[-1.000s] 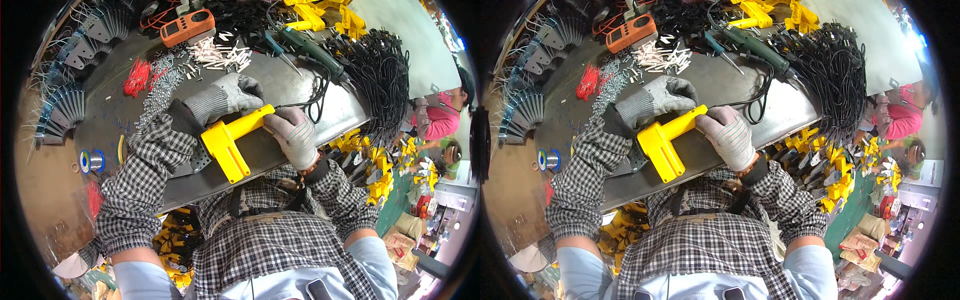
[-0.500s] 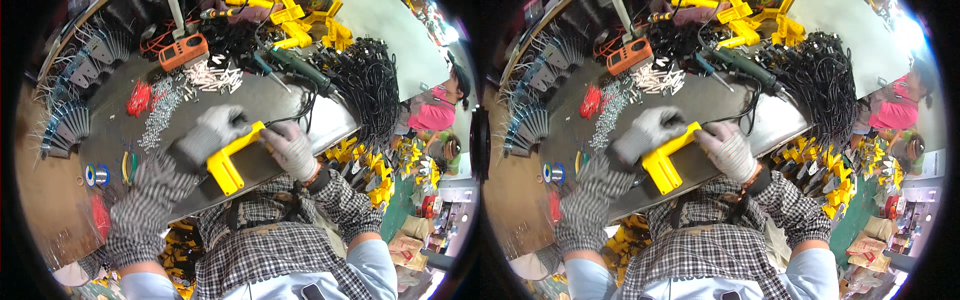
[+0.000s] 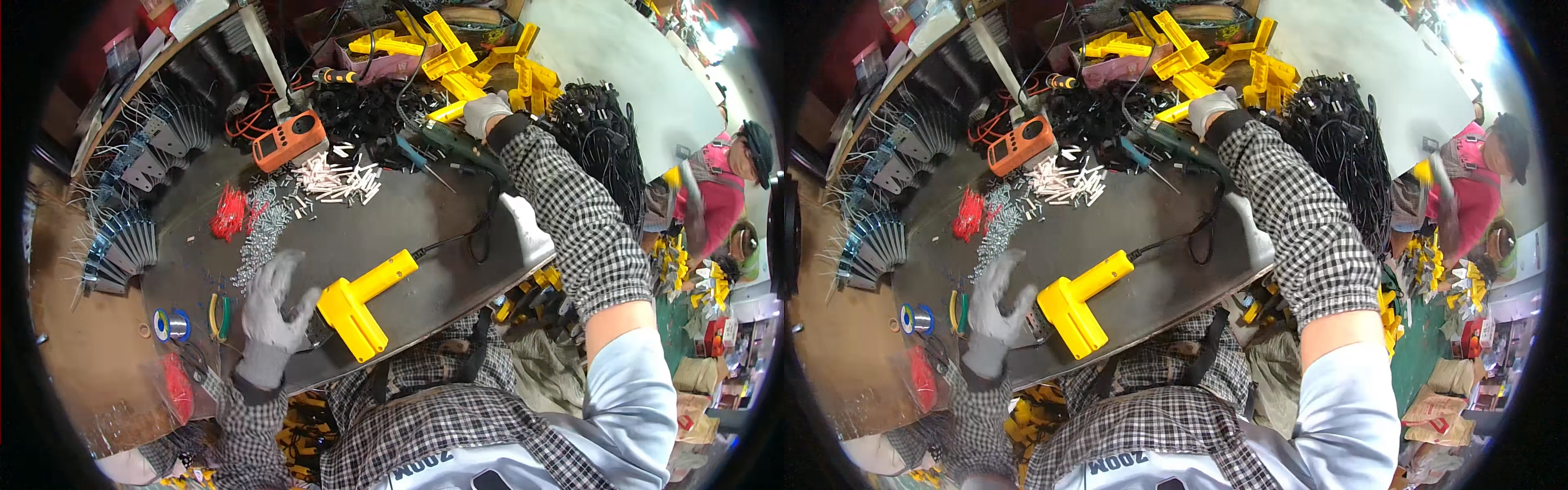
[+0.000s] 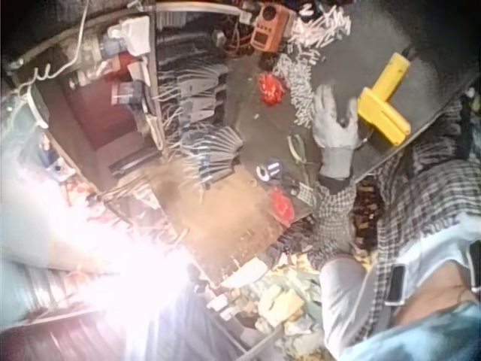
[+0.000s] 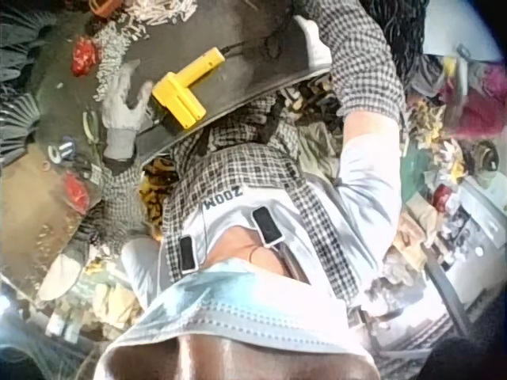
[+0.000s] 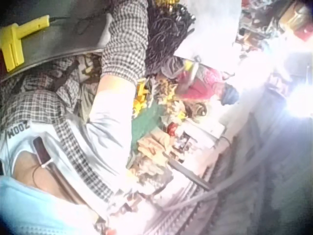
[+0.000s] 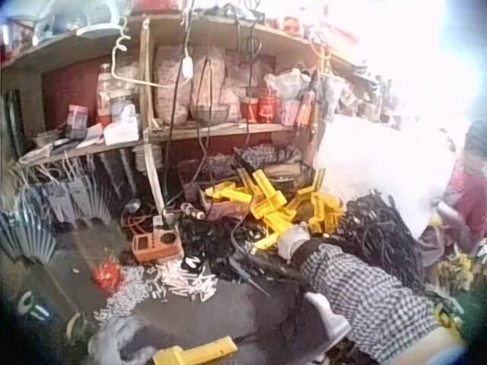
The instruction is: The person assembles electronic heating tools by soldering wires with a soldering iron, inserting wires into plastic housings, and securing the casings using an electric screwdriver.
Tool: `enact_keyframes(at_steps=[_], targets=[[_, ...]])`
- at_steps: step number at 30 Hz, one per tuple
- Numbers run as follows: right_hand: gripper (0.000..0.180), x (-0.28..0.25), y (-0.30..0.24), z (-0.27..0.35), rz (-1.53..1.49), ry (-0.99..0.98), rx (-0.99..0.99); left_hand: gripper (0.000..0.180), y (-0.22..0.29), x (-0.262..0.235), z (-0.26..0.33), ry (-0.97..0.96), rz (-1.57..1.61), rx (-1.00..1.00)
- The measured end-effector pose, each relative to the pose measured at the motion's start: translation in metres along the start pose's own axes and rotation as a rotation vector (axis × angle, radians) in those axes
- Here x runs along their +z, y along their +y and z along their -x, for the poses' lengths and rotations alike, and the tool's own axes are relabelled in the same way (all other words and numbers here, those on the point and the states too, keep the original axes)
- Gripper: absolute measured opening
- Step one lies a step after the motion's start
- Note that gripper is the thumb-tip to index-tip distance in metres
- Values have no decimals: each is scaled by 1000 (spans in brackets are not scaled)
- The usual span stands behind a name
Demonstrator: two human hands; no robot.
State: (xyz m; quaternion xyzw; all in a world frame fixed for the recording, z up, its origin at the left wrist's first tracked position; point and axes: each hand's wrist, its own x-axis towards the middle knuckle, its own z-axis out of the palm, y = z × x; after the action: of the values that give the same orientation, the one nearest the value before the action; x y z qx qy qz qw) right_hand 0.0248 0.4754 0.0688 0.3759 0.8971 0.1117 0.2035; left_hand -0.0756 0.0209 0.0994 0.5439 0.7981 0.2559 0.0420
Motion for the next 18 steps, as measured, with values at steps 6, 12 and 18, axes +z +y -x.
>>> enact_keyframes(at_steps=[6,12,18], targets=[[30,-35,1,57,127,222,-188,36,30,8,-86,109,160,180],[28,-82,-61,193,-150,280,-508,44,78,40,-123,105,-326,354],[16,-12,-107,220,-1410,636,-541,33,46,46,-76,-107,957,-157]])
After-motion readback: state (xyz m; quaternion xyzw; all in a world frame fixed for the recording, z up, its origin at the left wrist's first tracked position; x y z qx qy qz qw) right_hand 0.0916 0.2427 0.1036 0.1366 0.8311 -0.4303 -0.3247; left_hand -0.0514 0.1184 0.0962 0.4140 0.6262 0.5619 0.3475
